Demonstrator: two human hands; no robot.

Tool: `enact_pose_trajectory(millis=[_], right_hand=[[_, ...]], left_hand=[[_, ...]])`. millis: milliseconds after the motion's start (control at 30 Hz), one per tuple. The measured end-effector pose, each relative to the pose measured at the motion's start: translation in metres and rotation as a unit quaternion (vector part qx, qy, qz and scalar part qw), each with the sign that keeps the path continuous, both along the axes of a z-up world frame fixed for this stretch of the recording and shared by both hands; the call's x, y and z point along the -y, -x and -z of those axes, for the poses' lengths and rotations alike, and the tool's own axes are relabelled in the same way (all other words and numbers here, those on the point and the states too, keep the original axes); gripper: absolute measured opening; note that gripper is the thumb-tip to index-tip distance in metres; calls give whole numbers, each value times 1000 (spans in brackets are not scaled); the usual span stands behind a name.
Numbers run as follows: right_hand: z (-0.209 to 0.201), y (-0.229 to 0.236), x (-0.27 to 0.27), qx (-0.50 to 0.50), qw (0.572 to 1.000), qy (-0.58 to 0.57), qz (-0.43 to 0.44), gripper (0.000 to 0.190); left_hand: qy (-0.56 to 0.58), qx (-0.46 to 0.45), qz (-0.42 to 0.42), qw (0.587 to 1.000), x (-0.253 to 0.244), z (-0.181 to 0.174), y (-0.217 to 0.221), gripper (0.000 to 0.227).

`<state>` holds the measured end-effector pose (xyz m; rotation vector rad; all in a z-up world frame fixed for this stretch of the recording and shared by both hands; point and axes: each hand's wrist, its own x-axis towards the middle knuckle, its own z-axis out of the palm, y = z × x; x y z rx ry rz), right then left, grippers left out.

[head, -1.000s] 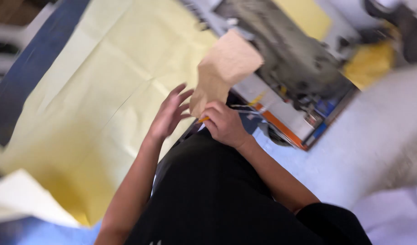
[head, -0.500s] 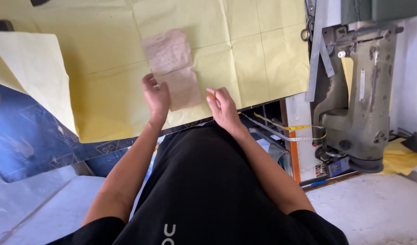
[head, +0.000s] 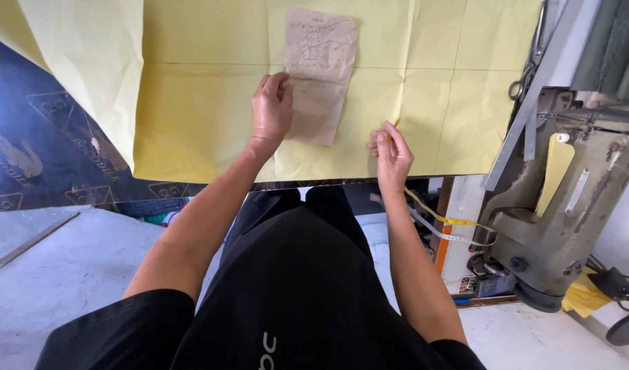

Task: Measuring and marking lines on yellow fabric using an L-square ruler and a pencil on a sewing workstation table.

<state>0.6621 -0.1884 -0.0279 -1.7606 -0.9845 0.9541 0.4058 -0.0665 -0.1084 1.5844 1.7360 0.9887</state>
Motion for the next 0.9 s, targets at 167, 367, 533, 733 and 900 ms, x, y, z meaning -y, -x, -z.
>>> enact_pose_trajectory(millis=[167,367,533,733,900], right_hand=[[-4,-1,-10,-56,996,-66,0,60],[0,8,-31,18,995,-98,10,39],[-6,11,-45,-6,994,-111,20,35],[5,11,-47,-33,994,-50,91,30],[11,0,-55,-135,977,-98,133,15]], left_hand=[[45,103,-53,992,-19,-24,-25,20],[89,141,-60,984,-20,-56,-36,21],[31,-48,44,997,-35,-63,-16,25],[-120,-193,352,908,-88,-53,28,62],[-138,-174,395,892,-99,-63,29,66]])
